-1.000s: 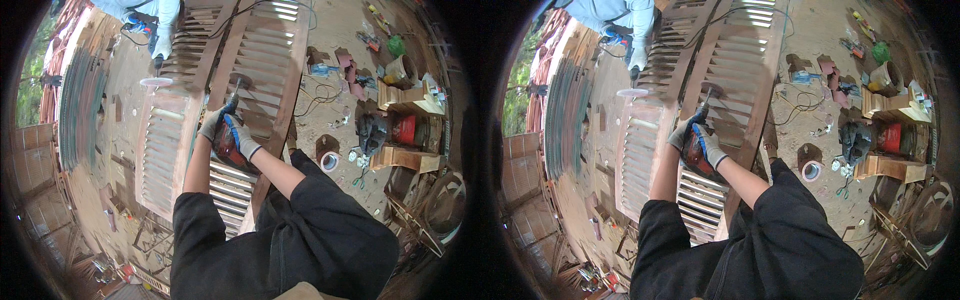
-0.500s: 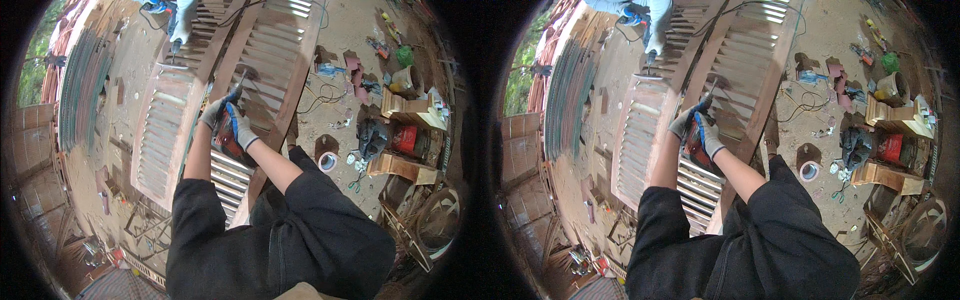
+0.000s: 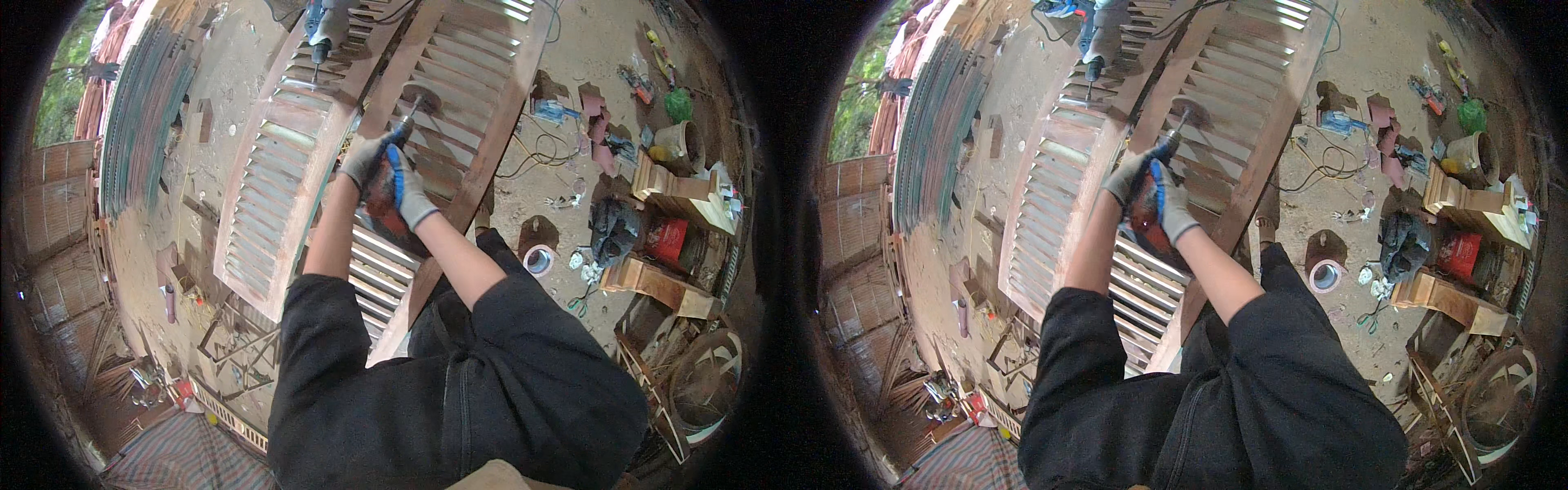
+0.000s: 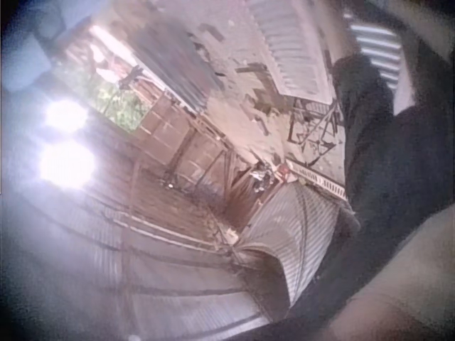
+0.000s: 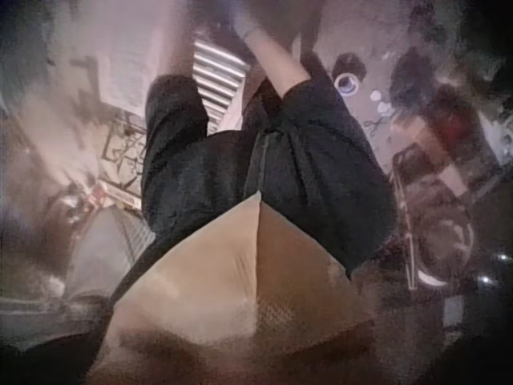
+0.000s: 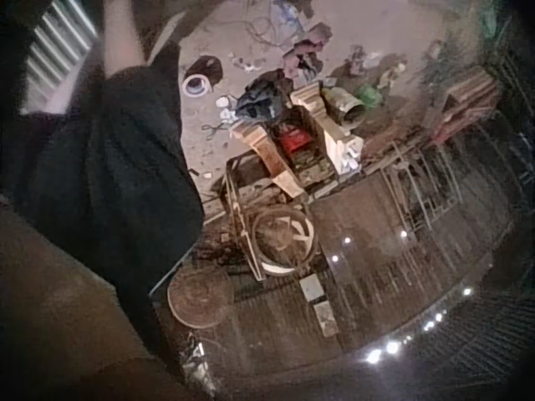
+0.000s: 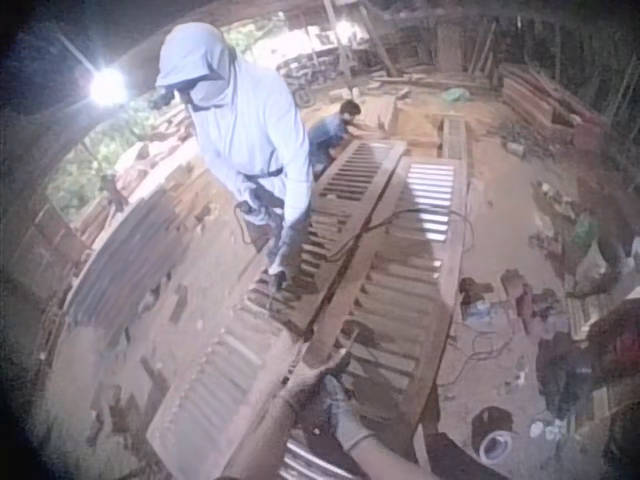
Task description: The person uses a handheld power sander to smooth the surfaces of wooden louvered shutters. They move the sander systematically across the slats and frames, repositioning the shutters as needed to reach different areas. Another person is visible in the background performing a similar task.
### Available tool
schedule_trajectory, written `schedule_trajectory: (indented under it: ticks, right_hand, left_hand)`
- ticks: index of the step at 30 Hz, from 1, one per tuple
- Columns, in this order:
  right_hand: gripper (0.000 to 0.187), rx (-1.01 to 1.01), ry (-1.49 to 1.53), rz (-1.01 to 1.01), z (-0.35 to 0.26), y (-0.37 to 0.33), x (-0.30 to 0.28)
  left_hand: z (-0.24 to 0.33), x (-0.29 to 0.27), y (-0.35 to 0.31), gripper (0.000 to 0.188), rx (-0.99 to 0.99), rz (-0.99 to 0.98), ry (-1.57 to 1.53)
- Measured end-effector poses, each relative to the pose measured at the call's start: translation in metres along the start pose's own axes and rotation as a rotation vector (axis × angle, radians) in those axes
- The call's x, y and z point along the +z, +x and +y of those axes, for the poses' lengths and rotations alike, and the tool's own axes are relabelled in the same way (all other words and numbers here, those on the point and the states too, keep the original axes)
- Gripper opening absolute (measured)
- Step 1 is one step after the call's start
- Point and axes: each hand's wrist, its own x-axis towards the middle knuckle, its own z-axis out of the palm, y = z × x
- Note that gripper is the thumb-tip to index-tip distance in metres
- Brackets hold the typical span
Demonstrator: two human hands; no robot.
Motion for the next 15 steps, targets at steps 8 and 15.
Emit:
schedule_trajectory:
  ticks: [8, 15]
  right_hand:
    - [0.04, 0.236, 0.21, -0.35, -0.029, 0.015, -0.132]
    - [0.04, 0.223, 0.219, -0.414, -0.057, -0.013, -0.15]
  left_hand:
    - [0.0, 0.12, -0.06, 0.042, -0.187, 0.12, 0.043]
    - [-0.012, 0.159, -0.065, 0.048, -0.194, 0.251, 0.109]
